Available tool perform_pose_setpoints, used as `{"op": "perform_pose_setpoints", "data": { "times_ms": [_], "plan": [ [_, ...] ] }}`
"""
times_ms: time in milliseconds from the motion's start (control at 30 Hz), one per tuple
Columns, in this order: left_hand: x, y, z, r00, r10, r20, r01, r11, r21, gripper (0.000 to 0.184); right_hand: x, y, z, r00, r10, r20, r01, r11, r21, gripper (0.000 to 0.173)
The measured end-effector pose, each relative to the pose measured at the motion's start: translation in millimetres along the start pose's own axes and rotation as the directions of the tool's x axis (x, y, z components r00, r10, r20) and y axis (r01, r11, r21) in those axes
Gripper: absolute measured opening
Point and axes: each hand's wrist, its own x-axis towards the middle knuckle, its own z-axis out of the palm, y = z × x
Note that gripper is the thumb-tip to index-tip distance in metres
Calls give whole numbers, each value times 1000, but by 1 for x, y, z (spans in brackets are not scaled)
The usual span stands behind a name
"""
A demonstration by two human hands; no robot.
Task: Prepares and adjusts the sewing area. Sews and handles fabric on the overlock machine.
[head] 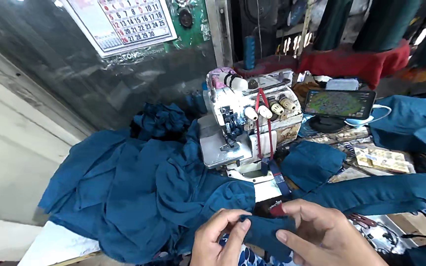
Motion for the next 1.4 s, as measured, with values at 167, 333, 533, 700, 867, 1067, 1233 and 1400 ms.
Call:
{"op": "perform_pose_setpoints", "data": {
  "times_ms": [167,333,533,700,867,1067,1233,1400],
  "plan": [
    [0,-1,-1,1000,-22,9,21,996,91,19,-1,-1,0,998,57,-27,-60,991,-122,34],
    [-2,-9,6,993,-89,-83,94,994,62,36,3,7,-3,994,-69,-84,37,942,-333,17],
    [-21,-8,26,985,-140,-99,124,980,-153,7,7,13,-3,976,-216,-24,217,975,38,22],
    [-19,-8,40,989,7,-151,-36,981,-190,8,2,19,-3,973,-230,-20,230,965,123,29],
    [-5,-12,40,995,-103,-5,98,963,-252,11,-3,20,-6,963,-270,24,263,953,153,34],
    [-8,-18,44,969,-247,19,230,868,-439,24,-9,19,-10,959,-280,45,268,946,180,34],
    [-6,-10,39,986,-135,-101,101,952,-290,30,-9,21,-11,963,-264,50,255,958,134,36],
    [-10,-4,27,990,-3,-141,-32,970,-241,29,-14,19,-12,975,-224,2,224,974,20,38]
  ]
}}
